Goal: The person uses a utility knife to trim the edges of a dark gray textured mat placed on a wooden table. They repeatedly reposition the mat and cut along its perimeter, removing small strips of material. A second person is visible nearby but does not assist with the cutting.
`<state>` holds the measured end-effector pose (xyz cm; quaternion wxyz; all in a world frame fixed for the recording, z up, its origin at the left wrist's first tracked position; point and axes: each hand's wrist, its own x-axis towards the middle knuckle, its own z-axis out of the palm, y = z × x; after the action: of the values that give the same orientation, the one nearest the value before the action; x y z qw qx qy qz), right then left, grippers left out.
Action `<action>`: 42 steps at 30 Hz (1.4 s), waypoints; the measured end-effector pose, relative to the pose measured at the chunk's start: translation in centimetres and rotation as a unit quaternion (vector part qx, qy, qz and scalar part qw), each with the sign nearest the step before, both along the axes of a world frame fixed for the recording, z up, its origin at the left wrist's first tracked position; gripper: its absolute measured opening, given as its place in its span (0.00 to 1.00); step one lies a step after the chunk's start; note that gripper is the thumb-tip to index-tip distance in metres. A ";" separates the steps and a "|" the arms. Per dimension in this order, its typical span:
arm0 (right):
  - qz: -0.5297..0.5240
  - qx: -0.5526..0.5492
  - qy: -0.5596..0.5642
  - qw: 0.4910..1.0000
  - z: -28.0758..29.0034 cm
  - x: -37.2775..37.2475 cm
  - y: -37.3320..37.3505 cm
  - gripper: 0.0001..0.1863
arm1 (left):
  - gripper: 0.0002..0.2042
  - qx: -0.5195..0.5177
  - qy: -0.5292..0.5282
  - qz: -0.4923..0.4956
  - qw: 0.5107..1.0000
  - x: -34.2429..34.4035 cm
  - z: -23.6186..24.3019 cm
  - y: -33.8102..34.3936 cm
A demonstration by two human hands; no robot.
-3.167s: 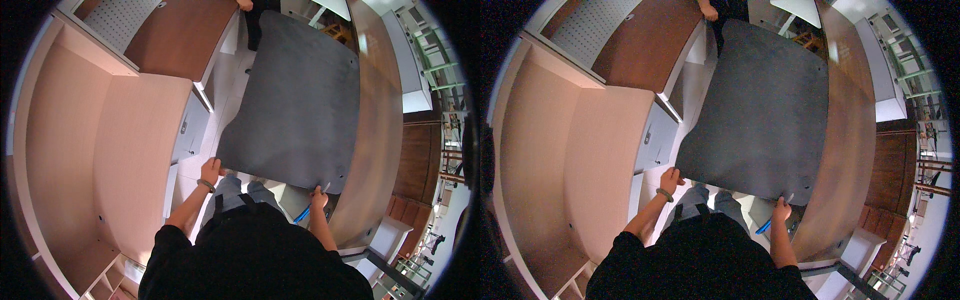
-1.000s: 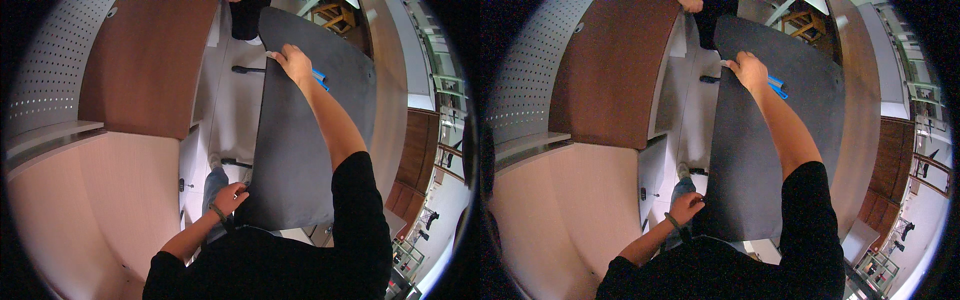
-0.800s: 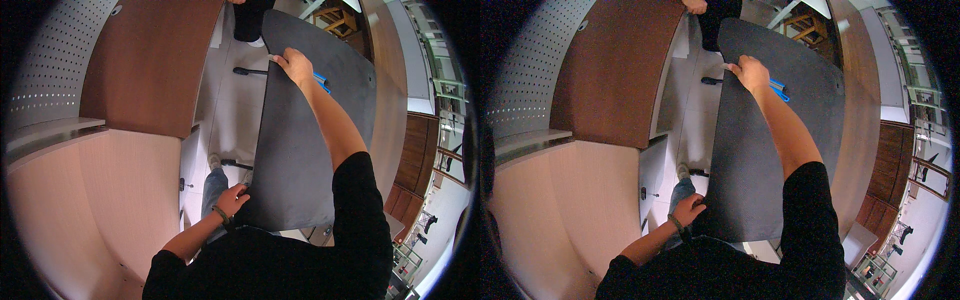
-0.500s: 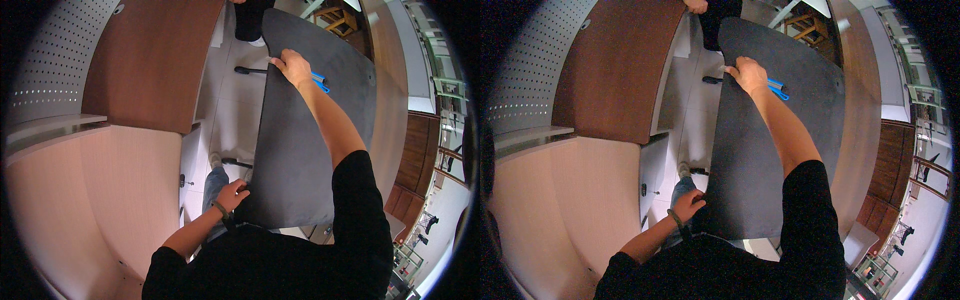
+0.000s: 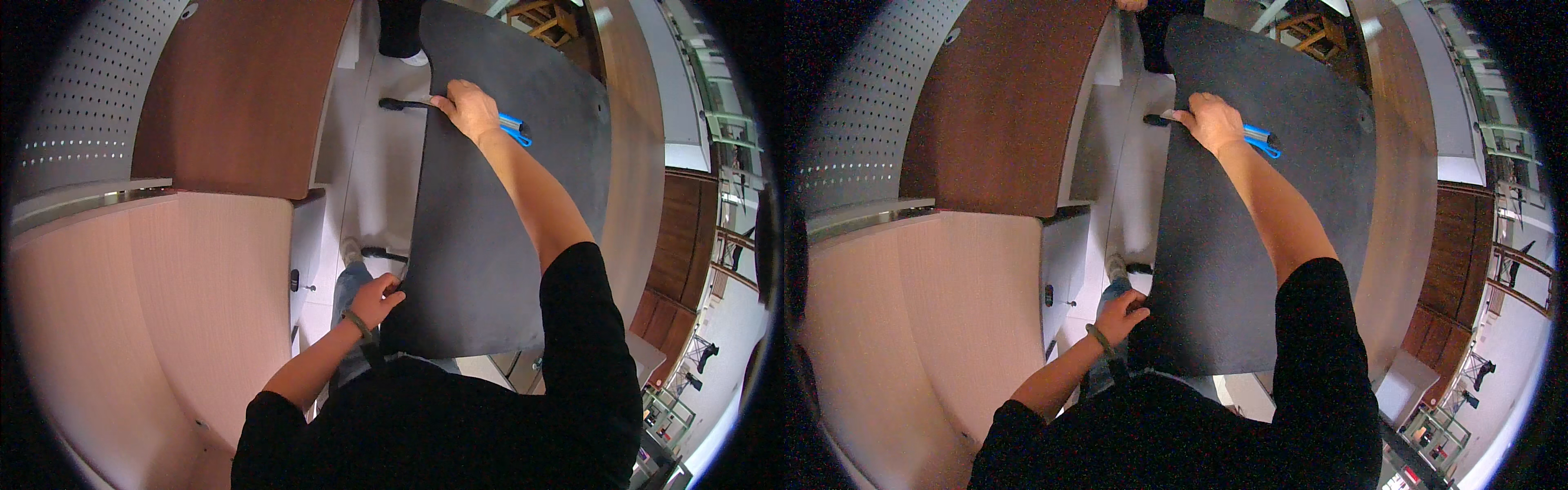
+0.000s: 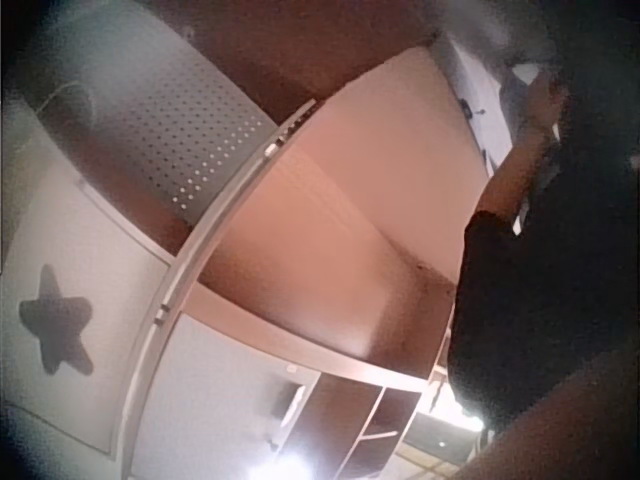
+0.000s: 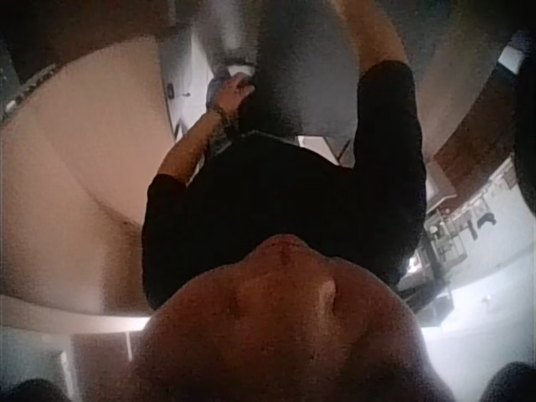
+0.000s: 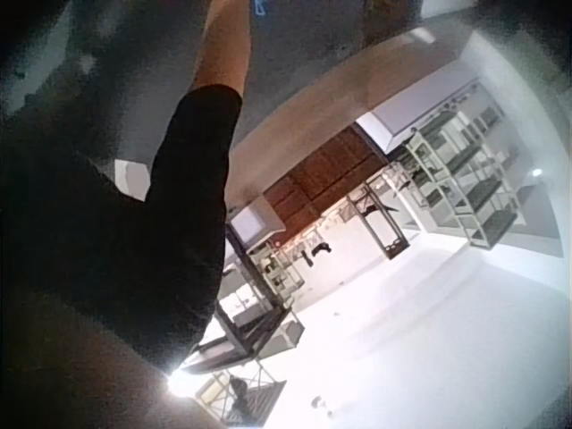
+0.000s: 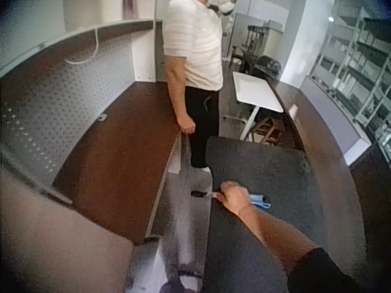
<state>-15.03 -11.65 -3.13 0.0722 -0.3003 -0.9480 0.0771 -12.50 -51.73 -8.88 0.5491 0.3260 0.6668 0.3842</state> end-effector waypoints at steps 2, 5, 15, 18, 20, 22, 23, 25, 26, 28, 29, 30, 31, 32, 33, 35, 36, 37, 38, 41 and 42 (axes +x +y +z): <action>0.005 0.005 0.003 1.000 0.0 0.3 -0.5 0.20 | 0.14 -0.002 -0.005 0.002 1.000 0.0 0.0 0.0; 0.008 0.001 -0.003 1.000 0.1 0.6 -1.3 0.20 | 0.13 0.006 0.006 0.008 1.000 -0.1 0.1 0.0; 0.028 0.009 0.008 1.000 0.1 2.3 -3.8 0.18 | 0.12 0.011 0.028 0.018 0.999 0.0 0.4 0.2; 0.021 0.005 0.009 1.000 0.0 3.1 -4.9 0.18 | 0.13 0.029 0.069 0.035 0.997 0.2 0.6 0.3; 0.018 -0.006 0.004 1.000 0.0 3.8 -5.5 0.18 | 0.13 0.003 0.075 0.017 0.997 0.2 0.6 0.3; 0.015 -0.008 -0.002 1.000 -0.1 4.3 -6.0 0.18 | 0.14 -0.005 0.085 0.012 0.996 0.3 0.7 0.3; 0.014 -0.009 -0.005 1.000 -0.1 4.5 -6.3 0.18 | 0.14 0.002 0.092 0.015 0.996 0.4 0.7 0.2; 0.007 -0.013 -0.008 1.000 -0.2 4.8 -6.9 0.18 | 0.14 0.015 0.097 0.023 0.995 0.4 0.8 -0.1; 0.006 -0.014 -0.005 1.000 -0.2 4.9 -7.1 0.18 | 0.14 0.013 0.114 0.016 0.993 0.4 0.8 -0.3; 0.004 -0.019 -0.006 1.000 -0.2 5.0 -7.6 0.18 | 0.13 -0.001 0.126 0.007 0.992 0.1 1.0 -0.9; 0.003 -0.021 -0.005 1.000 -0.2 5.0 -7.8 0.18 | 0.13 0.007 0.136 0.000 0.991 -0.2 1.2 -1.2; 0.005 -0.019 -0.002 1.000 -0.2 5.0 -8.0 0.18 | 0.12 0.004 0.141 -0.008 0.990 -0.5 1.3 -1.6; 0.007 -0.018 0.001 1.000 -0.2 5.0 -8.1 0.18 | 0.12 0.002 0.147 -0.015 0.989 -0.9 1.4 -1.9; 0.009 -0.018 0.001 1.000 -0.1 5.1 -8.2 0.18 | 0.11 -0.001 0.142 -0.019 0.990 -1.2 1.5 -2.2; 0.009 -0.012 0.003 1.000 -0.1 5.1 -8.3 0.18 | 0.11 -0.004 0.139 -0.023 0.990 -1.5 1.6 -2.4; 0.009 -0.003 0.003 1.000 0.0 5.3 -8.6 0.18 | 0.11 -0.010 0.131 -0.029 0.991 -2.0 1.8 -2.9; 0.009 -0.002 0.003 1.000 0.0 5.4 -8.7 0.18 | 0.11 -0.013 0.127 -0.031 0.991 -2.1 1.9 -3.0; 0.008 -0.001 0.004 1.000 0.0 5.5 -8.9 0.18 | 0.10 -0.022 0.119 -0.035 0.992 -2.1 1.9 -3.3; 0.008 0.000 0.004 1.000 0.0 5.7 -9.2 0.18 | 0.10 -0.008 0.129 -0.035 0.991 -2.0 2.0 -3.4; 0.015 -0.005 0.009 1.000 -0.2 6.2 -10.1 0.18 | 0.10 0.002 0.138 -0.033 0.990 -1.4 2.1 -4.1; 0.019 -0.002 0.022 1.000 -0.3 6.4 -10.4 0.18 | 0.10 -0.004 0.137 -0.035 0.990 -1.2 2.1 -4.3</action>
<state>-8.64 -22.03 -3.40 0.0907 -0.2803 -0.9517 0.0865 -13.67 -56.04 -6.82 0.4668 0.3960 0.7258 0.3137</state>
